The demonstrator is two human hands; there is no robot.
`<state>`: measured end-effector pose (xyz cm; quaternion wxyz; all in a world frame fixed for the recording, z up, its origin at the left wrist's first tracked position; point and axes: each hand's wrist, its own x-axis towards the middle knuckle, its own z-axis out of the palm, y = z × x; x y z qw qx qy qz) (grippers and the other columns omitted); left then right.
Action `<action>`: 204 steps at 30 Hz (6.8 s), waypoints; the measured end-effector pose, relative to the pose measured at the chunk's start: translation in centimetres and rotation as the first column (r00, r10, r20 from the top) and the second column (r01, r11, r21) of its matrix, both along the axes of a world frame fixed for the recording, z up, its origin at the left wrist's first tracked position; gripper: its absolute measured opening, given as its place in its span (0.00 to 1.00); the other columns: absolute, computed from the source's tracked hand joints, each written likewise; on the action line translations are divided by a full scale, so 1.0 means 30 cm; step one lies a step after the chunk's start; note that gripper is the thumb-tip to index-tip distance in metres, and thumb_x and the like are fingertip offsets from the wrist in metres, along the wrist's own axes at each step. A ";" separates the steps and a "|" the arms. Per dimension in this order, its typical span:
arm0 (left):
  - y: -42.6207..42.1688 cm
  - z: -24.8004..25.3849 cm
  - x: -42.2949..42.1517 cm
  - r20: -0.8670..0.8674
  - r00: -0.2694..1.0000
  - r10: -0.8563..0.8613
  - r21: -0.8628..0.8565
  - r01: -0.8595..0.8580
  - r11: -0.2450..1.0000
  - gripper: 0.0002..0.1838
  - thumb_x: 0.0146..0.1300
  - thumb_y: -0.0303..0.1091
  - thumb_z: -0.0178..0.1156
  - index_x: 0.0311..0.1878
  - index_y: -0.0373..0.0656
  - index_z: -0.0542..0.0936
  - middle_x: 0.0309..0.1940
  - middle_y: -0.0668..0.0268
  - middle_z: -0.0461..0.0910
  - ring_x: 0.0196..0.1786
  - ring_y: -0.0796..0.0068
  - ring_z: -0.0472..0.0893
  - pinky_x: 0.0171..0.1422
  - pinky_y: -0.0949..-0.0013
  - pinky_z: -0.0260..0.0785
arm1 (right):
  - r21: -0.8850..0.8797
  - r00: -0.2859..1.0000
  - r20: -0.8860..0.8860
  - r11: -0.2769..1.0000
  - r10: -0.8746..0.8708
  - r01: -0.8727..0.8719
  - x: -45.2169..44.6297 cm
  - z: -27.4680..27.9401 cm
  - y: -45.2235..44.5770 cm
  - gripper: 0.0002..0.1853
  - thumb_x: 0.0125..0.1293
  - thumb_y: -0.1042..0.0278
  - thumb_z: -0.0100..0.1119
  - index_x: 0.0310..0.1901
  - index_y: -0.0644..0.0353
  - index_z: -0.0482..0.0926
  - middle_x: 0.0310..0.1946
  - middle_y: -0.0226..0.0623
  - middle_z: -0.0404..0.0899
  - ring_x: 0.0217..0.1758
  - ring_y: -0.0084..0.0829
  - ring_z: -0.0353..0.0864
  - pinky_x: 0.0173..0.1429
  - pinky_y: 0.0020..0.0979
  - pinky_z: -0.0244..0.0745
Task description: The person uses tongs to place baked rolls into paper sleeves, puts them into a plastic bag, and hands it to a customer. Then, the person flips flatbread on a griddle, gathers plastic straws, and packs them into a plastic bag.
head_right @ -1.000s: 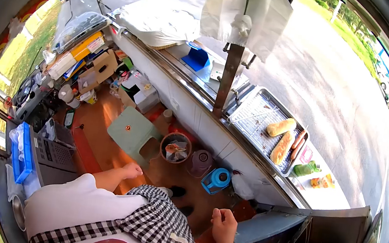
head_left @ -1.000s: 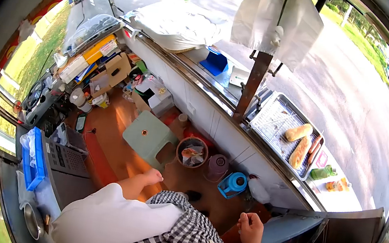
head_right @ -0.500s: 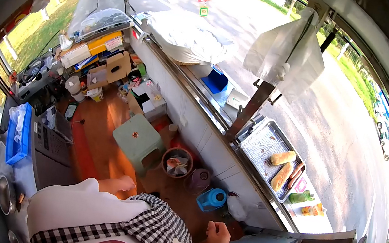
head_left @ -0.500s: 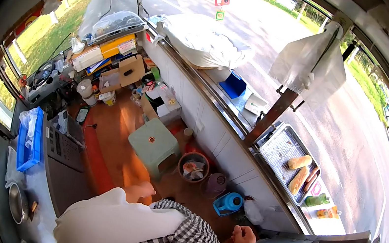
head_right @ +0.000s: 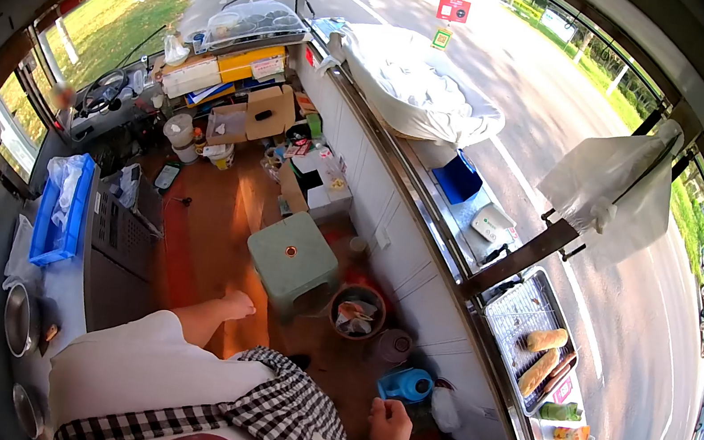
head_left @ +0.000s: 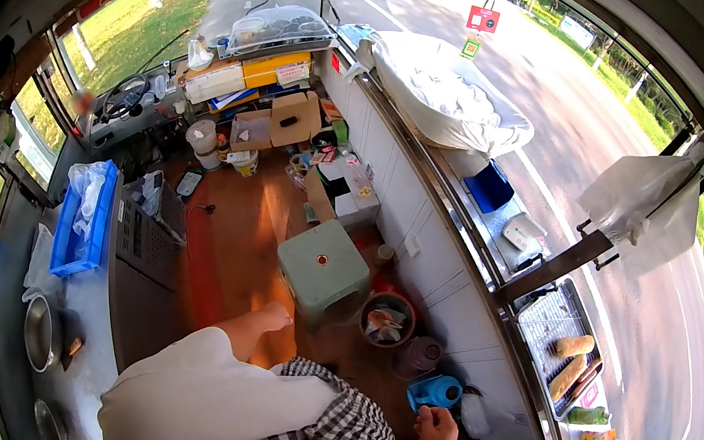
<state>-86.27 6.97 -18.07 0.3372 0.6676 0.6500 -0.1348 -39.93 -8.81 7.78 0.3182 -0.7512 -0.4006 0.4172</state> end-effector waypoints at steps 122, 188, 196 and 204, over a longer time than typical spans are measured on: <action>-0.852 0.979 -2.683 0.647 -0.257 0.718 0.568 -0.465 -0.679 0.21 0.57 0.33 0.69 0.54 0.38 0.82 0.44 0.49 0.86 0.44 0.48 0.86 0.48 0.58 0.77 | -0.396 -0.539 0.227 -0.429 0.811 -0.812 -3.665 -0.173 1.225 0.19 0.69 0.52 0.61 0.41 0.65 0.82 0.33 0.50 0.85 0.40 0.51 0.85 0.47 0.43 0.77; -0.569 0.873 -1.869 0.371 -0.667 0.646 0.580 -0.377 -0.722 0.25 0.62 0.32 0.68 0.62 0.40 0.76 0.65 0.56 0.74 0.60 0.52 0.79 0.61 0.59 0.75 | -0.167 -0.131 -0.928 -0.700 0.350 -0.694 -4.504 -0.279 0.568 0.22 0.79 0.54 0.49 0.63 0.63 0.74 0.54 0.39 0.81 0.59 0.37 0.82 0.65 0.42 0.78; -0.315 0.773 -1.613 0.299 -0.821 0.486 0.532 -0.279 -0.800 0.24 0.62 0.34 0.68 0.61 0.40 0.77 0.61 0.55 0.77 0.53 0.58 0.83 0.61 0.59 0.76 | -0.153 -0.206 -0.901 -0.722 0.383 -0.674 -4.487 -0.239 0.789 0.21 0.79 0.54 0.51 0.62 0.61 0.75 0.48 0.36 0.83 0.52 0.33 0.83 0.59 0.37 0.79; -0.207 0.569 -1.360 0.117 -0.956 0.268 0.118 -0.255 -0.960 0.28 0.65 0.42 0.63 0.66 0.42 0.75 0.66 0.55 0.73 0.68 0.54 0.74 0.71 0.58 0.69 | -0.078 -0.285 -0.879 -0.705 0.382 -0.705 -4.431 -0.117 0.837 0.19 0.79 0.55 0.51 0.59 0.60 0.77 0.45 0.33 0.83 0.49 0.30 0.83 0.55 0.34 0.80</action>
